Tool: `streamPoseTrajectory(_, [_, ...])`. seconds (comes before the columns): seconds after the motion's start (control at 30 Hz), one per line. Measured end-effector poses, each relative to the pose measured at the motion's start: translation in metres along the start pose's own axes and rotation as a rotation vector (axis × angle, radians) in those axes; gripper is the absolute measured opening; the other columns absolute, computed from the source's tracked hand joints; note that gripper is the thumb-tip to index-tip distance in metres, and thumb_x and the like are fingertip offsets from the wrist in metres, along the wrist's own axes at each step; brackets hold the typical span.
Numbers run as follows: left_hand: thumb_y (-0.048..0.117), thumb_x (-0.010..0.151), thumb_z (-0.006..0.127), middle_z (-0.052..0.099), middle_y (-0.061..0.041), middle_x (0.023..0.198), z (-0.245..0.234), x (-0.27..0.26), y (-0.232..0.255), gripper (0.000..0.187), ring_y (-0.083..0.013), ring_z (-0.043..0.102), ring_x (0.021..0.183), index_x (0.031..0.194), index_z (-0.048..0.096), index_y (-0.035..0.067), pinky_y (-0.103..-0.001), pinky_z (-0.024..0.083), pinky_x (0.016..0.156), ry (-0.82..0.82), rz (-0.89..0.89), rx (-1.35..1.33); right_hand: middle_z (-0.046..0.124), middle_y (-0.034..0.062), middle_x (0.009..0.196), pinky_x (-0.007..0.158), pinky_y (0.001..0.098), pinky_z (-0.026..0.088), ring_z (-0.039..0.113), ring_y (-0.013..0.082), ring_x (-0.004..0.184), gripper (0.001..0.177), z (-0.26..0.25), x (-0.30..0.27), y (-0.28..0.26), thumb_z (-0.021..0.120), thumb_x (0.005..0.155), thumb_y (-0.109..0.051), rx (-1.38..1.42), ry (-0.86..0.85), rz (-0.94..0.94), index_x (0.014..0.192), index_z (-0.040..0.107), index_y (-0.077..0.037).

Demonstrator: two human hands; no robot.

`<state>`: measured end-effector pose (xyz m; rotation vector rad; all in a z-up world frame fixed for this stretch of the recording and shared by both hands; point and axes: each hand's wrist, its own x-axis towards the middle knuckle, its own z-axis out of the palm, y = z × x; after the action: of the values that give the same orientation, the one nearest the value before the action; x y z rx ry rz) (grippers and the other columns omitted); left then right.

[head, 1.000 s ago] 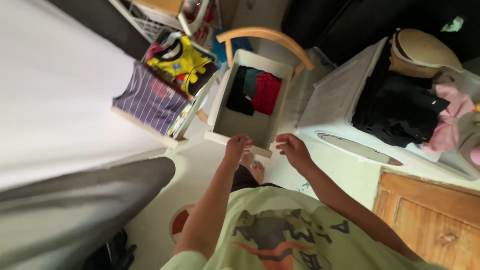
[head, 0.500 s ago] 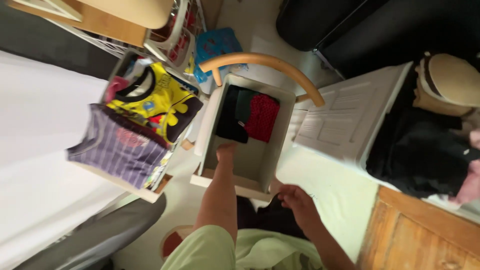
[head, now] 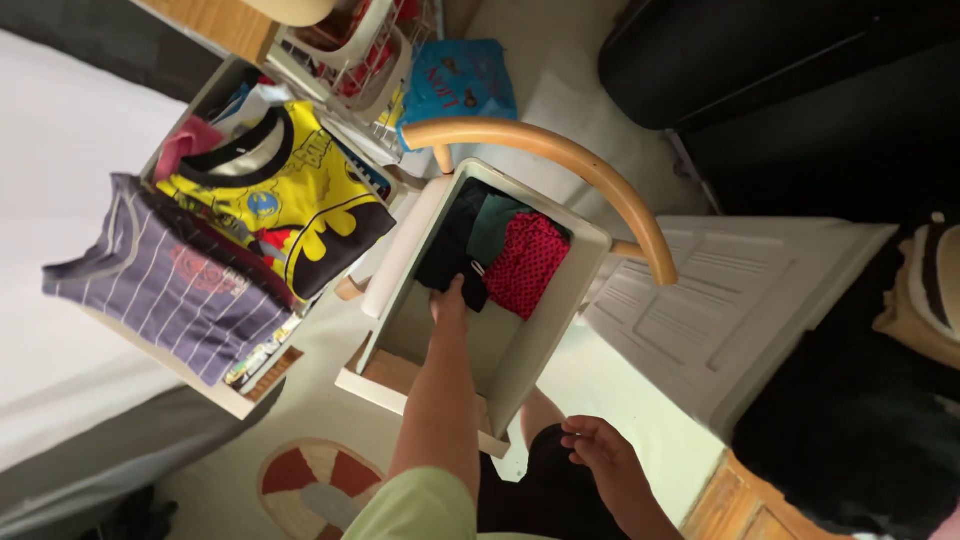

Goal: The person repeatedly takes folded shorts from a white drawer, carries them to a nearby folding board, and stacks them. The person handles several pairs of shorts in different colors and patterns, placing them in a neat pile on the board.

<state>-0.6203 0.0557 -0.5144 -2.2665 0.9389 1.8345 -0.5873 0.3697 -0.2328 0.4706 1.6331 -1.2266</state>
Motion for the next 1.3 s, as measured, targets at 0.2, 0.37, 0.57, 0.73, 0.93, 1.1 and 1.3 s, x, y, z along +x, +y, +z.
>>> streamPoseTrajectory(0.2, [0.03, 0.086, 0.077, 0.07, -0.026, 0.115, -0.027, -0.093, 0.008, 0.056, -0.0419, 0.068, 0.107, 0.128, 0.058, -0.003, -0.047, 0.053, 0.092, 0.061, 0.838, 0.189, 0.073, 0.0074, 0.122, 0.091, 0.0342, 0.057, 0.071, 0.019, 0.109, 0.032, -0.018, -0.008, -0.039, 0.053, 0.095, -0.008, -0.126, -0.065, -0.06, 0.124, 0.067, -0.005])
streamPoseTrajectory(0.37, [0.029, 0.087, 0.071, 0.071, -0.027, 0.094, -0.082, -0.21, 0.039, 0.039, -0.0466, 0.069, 0.091, 0.109, 0.056, 0.001, -0.049, 0.054, 0.081, 0.016, 0.845, 0.354, 0.071, 0.0102, 0.121, 0.087, 0.0358, 0.056, 0.07, 0.0216, 0.105, 0.029, -0.04, 0.021, -0.065, 0.055, 0.094, -0.006, -0.122, -0.212, -0.365, 0.122, 0.065, -0.002])
streamPoseTrajectory(0.57, [0.03, 0.089, 0.071, 0.071, -0.027, 0.096, -0.141, -0.294, 0.072, 0.044, -0.048, 0.066, 0.093, 0.12, 0.052, 0.005, -0.052, 0.052, 0.079, 0.011, 1.0, 0.494, 0.069, 0.0115, 0.117, 0.088, 0.0347, 0.053, 0.066, 0.0189, 0.104, 0.029, -0.03, 0.029, -0.124, 0.061, 0.098, -0.008, -0.252, -0.314, -0.514, 0.126, 0.064, -0.001])
streamPoseTrajectory(0.73, [0.027, 0.083, 0.074, 0.072, -0.024, 0.095, -0.192, -0.371, 0.096, 0.05, -0.0441, 0.069, 0.092, 0.124, 0.054, 0.006, -0.05, 0.053, 0.079, -0.138, 1.108, 0.583, 0.06, 0.0091, 0.138, 0.101, 0.0354, 0.048, 0.059, 0.0207, 0.125, 0.061, 0.025, -0.012, -0.196, 0.078, 0.084, -0.017, -0.679, -0.29, -0.908, 0.139, 0.054, -0.006])
streamPoseTrajectory(0.93, [0.027, 0.079, 0.077, 0.072, -0.018, 0.106, -0.257, -0.452, 0.114, 0.053, -0.0316, 0.07, 0.099, 0.123, 0.059, 0.005, -0.04, 0.054, 0.087, -0.472, 1.135, 0.652, 0.04, 0.0128, 0.156, 0.113, 0.04, 0.034, 0.039, 0.026, 0.142, 0.106, 0.094, -0.059, -0.253, 0.092, 0.07, -0.022, -0.834, -0.606, -1.057, 0.155, 0.032, -0.004])
streamPoseTrajectory(1.1, [0.034, 0.088, 0.077, 0.071, -0.011, 0.113, -0.317, -0.434, 0.1, 0.054, -0.0214, 0.066, 0.106, 0.13, 0.061, 0.003, -0.036, 0.051, 0.093, -0.666, 0.944, 0.343, 0.065, 0.0118, 0.134, 0.107, 0.0376, 0.048, 0.06, 0.0214, 0.123, 0.075, 0.126, -0.078, -0.23, 0.084, 0.08, -0.024, -0.695, -0.868, -0.631, 0.144, 0.053, 0.0])
streamPoseTrajectory(1.3, [0.031, 0.106, 0.073, 0.069, -0.012, 0.117, -0.357, -0.378, 0.018, 0.046, -0.0239, 0.066, 0.11, 0.136, 0.055, 0.0, -0.04, 0.053, 0.098, -1.061, 0.537, -0.784, 0.07, 0.01, 0.123, 0.096, 0.0354, 0.054, 0.066, 0.0191, 0.111, 0.053, 0.175, -0.113, -0.187, 0.075, 0.088, -0.023, -0.393, -0.67, -0.542, 0.133, 0.06, 0.002])
